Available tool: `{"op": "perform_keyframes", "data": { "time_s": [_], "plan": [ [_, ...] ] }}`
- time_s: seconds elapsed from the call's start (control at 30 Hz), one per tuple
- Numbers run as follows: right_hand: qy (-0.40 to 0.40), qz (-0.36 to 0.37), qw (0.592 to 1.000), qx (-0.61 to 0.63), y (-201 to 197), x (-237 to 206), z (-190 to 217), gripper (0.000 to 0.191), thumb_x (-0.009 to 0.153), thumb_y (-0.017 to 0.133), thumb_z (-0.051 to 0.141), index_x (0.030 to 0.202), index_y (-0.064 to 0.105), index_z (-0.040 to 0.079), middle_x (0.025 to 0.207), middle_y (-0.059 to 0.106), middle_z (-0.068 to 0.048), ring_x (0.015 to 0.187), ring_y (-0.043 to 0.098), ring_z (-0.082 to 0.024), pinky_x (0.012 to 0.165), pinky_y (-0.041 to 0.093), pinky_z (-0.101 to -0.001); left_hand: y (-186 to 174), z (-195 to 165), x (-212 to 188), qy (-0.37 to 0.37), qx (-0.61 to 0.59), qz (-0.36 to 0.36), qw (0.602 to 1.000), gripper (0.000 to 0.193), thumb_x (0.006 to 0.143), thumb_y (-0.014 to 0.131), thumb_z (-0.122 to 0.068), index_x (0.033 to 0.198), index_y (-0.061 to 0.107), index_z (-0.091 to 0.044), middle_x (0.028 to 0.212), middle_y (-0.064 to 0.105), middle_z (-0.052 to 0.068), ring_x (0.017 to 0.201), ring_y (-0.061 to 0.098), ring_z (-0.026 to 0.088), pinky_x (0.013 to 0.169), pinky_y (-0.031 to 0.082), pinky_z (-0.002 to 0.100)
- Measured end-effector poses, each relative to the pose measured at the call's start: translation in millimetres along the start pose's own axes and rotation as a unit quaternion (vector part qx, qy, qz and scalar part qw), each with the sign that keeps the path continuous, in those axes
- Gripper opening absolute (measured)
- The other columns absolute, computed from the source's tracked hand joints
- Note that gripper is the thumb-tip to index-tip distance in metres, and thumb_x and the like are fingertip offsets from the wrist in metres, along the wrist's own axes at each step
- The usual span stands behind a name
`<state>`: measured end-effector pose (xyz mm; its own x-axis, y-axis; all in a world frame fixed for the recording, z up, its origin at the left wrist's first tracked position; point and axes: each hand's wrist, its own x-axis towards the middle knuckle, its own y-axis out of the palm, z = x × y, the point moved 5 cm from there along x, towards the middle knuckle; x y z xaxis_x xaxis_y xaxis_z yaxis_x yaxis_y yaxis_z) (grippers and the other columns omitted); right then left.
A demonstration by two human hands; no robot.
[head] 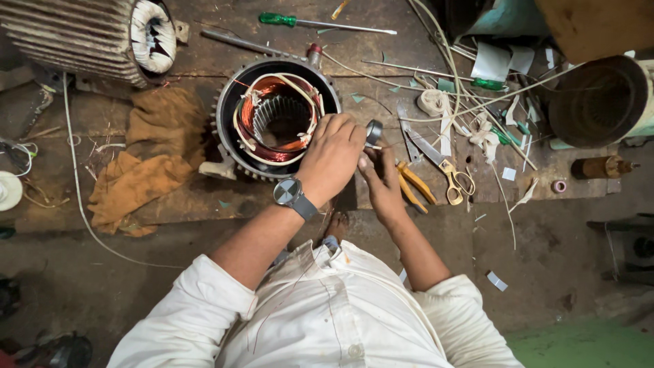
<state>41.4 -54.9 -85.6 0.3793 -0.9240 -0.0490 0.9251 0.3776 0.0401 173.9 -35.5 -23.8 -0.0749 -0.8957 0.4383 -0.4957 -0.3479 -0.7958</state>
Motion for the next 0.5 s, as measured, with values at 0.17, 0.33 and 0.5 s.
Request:
{"op": "perform_keyframes", "data": {
  "time_s": [0.17, 0.33, 0.5],
  "plan": [
    [0.003, 0.015, 0.999, 0.038, -1, -4, 4, 0.014, 0.107, 0.062, 0.008, 0.11, 0.051, 0.0, 0.162, 0.045, -0.01, 0.12, 0.059, -0.017, 0.102, 0.055, -0.0359, -5, -4, 1, -0.007, -0.019, -0.011, 1.0, 0.025, 0.086, 0.062, -0.012, 0.108, 0.068, -0.002, 0.108, 0.067, 0.013, 0.116, 0.057, 0.032, 0.105, 0.042, 0.045],
    [0.042, 0.01, 0.996, 0.077, -10, -10, 7, 0.047, 0.096, 0.068, 0.009, 0.136, 0.044, 0.012, 0.122, 0.057, -0.006, 0.104, 0.059, -0.014, 0.088, 0.055, -0.0322, -1, -6, 4, -0.037, -0.056, -0.036, 0.997, 0.019, 0.083, 0.069, -0.02, 0.093, 0.071, -0.004, 0.103, 0.069, 0.012, 0.113, 0.058, 0.032, 0.1, 0.042, 0.046],
    [0.159, 0.046, 0.984, 0.058, -17, -3, -2, 0.035, 0.102, 0.06, 0.019, 0.132, 0.058, 0.002, 0.103, 0.062, -0.004, 0.091, 0.058, -0.014, 0.078, 0.051, -0.0299, 9, -5, 6, -0.075, -0.04, -0.059, 0.995, 0.023, 0.083, 0.069, -0.018, 0.101, 0.072, -0.005, 0.102, 0.071, 0.009, 0.111, 0.059, 0.03, 0.1, 0.043, 0.044]
  ]
}}
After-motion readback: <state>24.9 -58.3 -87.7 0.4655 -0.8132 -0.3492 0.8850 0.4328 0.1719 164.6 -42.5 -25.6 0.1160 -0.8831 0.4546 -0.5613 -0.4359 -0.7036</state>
